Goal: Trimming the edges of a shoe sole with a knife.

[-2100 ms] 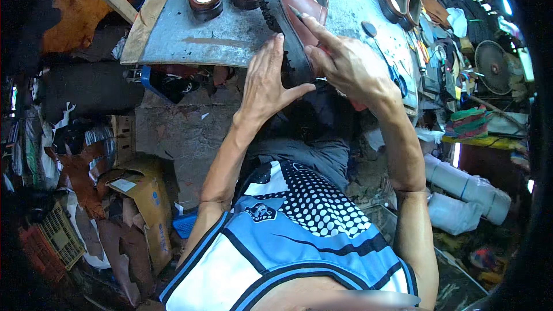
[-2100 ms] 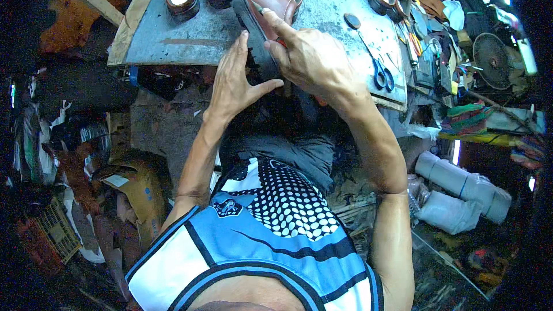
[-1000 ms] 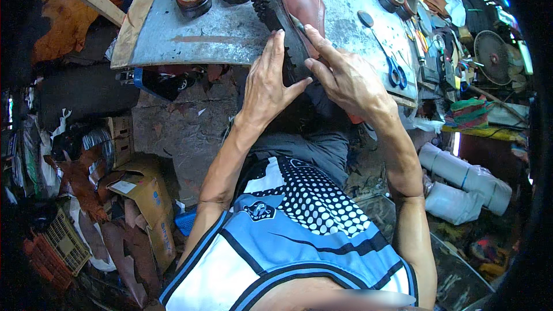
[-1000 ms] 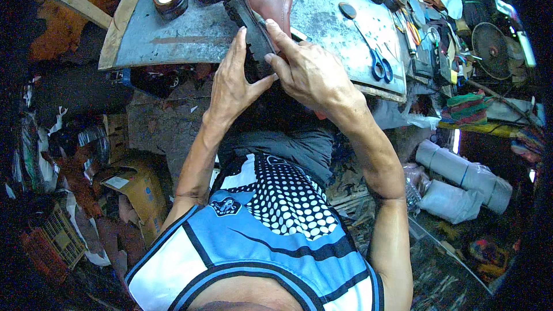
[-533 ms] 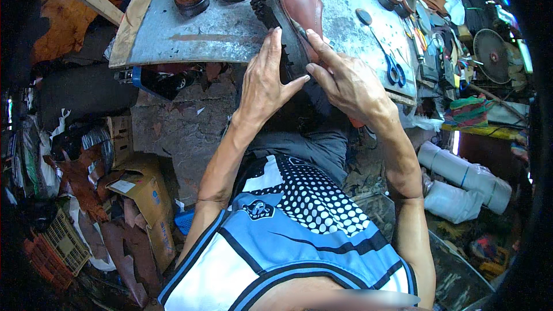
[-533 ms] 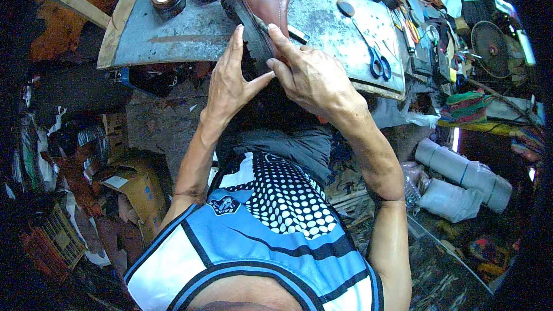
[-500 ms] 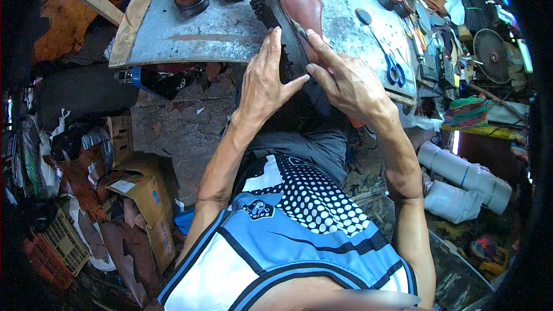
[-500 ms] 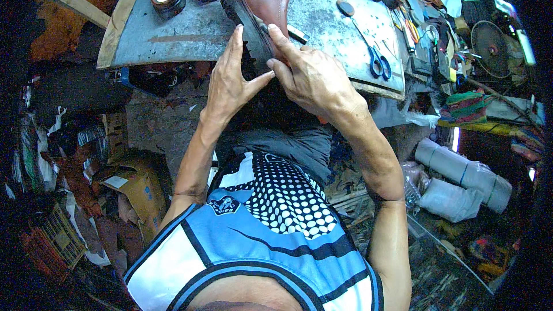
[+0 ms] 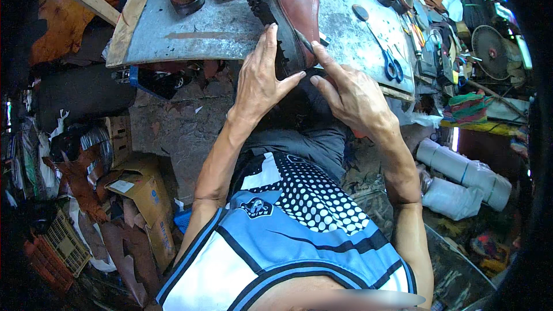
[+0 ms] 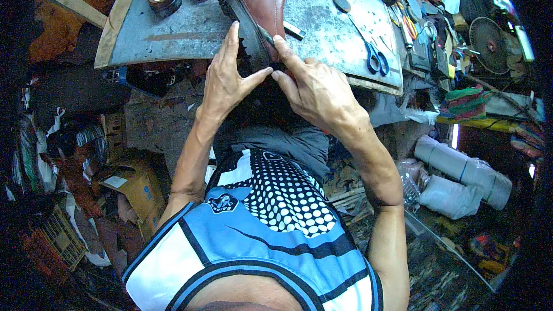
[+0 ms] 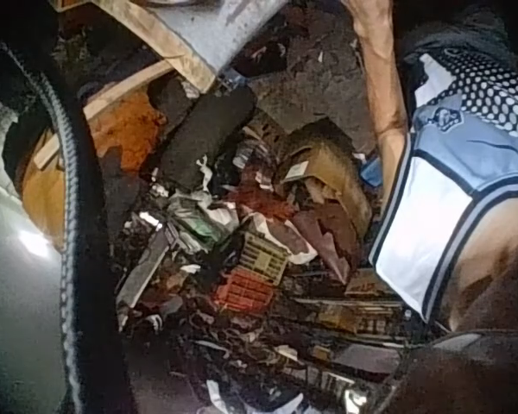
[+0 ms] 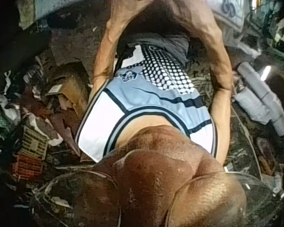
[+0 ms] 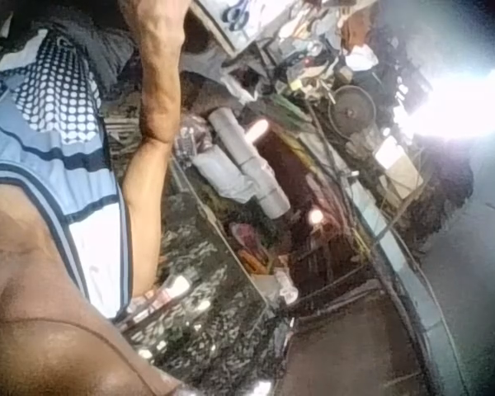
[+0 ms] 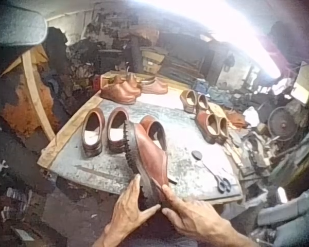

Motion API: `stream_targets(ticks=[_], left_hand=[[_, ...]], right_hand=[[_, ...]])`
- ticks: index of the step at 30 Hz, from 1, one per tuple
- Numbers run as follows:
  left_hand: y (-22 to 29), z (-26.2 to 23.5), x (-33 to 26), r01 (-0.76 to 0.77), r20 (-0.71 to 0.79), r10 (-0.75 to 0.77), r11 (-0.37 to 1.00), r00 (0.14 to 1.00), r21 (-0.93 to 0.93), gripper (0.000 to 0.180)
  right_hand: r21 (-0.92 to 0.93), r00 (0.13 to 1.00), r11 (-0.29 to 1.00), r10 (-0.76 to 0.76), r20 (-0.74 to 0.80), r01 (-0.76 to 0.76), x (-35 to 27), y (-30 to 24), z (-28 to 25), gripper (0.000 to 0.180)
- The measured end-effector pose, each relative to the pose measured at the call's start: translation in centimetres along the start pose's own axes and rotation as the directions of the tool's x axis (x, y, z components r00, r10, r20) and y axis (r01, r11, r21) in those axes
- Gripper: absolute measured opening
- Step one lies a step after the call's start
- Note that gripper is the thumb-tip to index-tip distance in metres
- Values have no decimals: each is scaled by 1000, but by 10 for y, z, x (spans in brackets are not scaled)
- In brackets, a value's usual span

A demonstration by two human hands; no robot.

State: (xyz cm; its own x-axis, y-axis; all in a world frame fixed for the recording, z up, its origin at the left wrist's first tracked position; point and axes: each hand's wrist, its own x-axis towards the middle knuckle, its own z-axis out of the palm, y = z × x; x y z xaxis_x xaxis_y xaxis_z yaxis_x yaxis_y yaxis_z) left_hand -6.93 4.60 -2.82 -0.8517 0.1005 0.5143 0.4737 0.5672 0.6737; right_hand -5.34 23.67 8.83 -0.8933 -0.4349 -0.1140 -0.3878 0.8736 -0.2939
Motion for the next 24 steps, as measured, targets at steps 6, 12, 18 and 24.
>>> stream_targets(ticks=[6, 12, 18, 24], left_hand=[[1, 0, 1, 8, -15, -8, 1000, 1000, 15, 109], [2, -1, 1, -14, -24, 15, 1000, 1000, 15, 108], [0, 0, 0, -23, -38, 24, 1000, 999, 20, 108], [3, 0, 0, -1, -27, 2, 1000, 1000, 16, 108]], right_hand=[[15, 1000, 1000, -4, -19, 4, -14, 5, 6, 62], [92, 999, 996, -4, -50, 8, -12, 8, 13, 63], [181, 995, 982, -31, -91, 47, -12, 7, 18, 62], [190, 996, 981, -8, -84, 24, -12, 3, 18, 62]])
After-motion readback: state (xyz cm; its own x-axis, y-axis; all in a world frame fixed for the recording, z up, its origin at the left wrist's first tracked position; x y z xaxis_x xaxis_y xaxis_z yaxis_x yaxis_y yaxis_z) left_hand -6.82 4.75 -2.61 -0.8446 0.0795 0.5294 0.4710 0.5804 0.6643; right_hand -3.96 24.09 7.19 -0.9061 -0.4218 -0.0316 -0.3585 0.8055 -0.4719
